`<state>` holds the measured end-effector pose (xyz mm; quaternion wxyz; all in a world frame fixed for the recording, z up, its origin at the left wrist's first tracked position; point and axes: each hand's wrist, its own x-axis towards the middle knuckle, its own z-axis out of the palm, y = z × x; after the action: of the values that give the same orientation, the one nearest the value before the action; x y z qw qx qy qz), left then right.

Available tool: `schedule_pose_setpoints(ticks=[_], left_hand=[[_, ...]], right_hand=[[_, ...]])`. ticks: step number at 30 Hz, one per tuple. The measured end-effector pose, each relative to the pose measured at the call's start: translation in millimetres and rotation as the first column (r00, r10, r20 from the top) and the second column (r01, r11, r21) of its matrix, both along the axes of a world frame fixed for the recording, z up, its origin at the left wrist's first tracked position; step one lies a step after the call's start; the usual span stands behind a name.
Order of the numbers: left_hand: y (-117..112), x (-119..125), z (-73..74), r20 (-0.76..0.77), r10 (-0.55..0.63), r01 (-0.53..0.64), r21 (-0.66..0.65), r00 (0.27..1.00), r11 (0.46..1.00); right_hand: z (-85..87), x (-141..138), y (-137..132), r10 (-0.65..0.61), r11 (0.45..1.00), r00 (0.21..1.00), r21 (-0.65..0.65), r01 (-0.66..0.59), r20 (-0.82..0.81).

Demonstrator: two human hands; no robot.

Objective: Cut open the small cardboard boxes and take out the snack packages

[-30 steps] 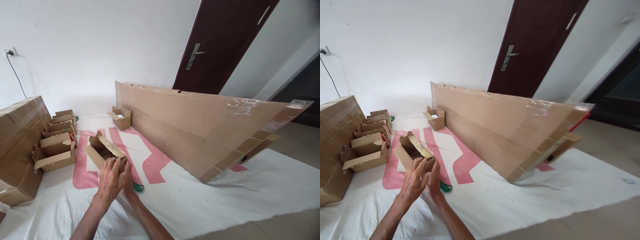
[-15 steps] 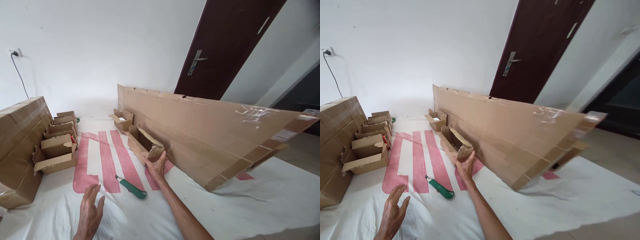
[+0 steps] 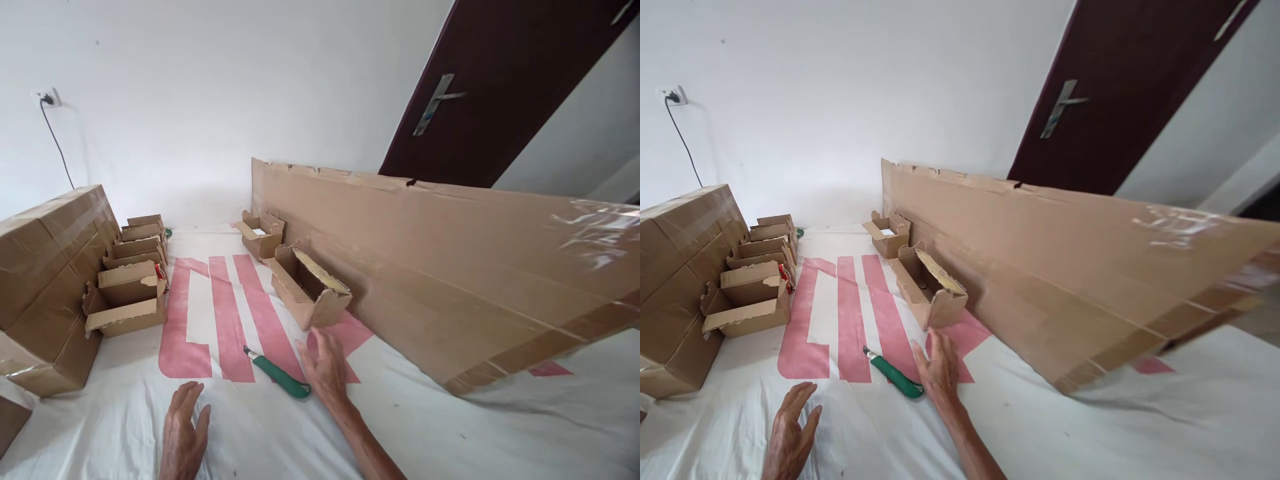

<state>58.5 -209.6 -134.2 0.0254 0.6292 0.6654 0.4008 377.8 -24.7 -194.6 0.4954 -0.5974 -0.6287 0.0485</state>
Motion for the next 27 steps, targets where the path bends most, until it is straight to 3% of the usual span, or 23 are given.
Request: schedule_pose_setpoints(ticks=[3,7,12,20,27], left_hand=[[-5.4,-2.2,-3.5,0.003,0.008,-0.008,-0.003,1.000,1.000],[-13.0,-6.4,-5.6,-0.001,0.010,-0.010,-0.016,1.000,1.000],[-24.9,-11.0,-8.4,-0.012,0.030,-0.030,0.005,0.999,1.000],[-45.4,-12.3,-6.0,-0.002,0.084,-0.084,-0.031,0.996,0.996],[-80.0,-21.1,8.2,-0.025,0.223,-0.224,-0.059,0.975,0.973]], right_hand=[[5.2,-17.4,-25.5,0.267,0.958,0.949,-0.153,-0.242,0.166],[17.7,-35.5,-41.3,0.403,0.907,0.876,-0.240,-0.345,0.263],[22.4,-46.1,-44.8,0.444,0.886,0.849,-0.280,-0.369,0.288],[22.8,-77.6,-51.2,0.506,0.862,0.831,-0.182,-0.473,0.232],[3.3,-85.4,-60.8,0.466,0.877,0.801,-0.077,-0.474,0.375]])
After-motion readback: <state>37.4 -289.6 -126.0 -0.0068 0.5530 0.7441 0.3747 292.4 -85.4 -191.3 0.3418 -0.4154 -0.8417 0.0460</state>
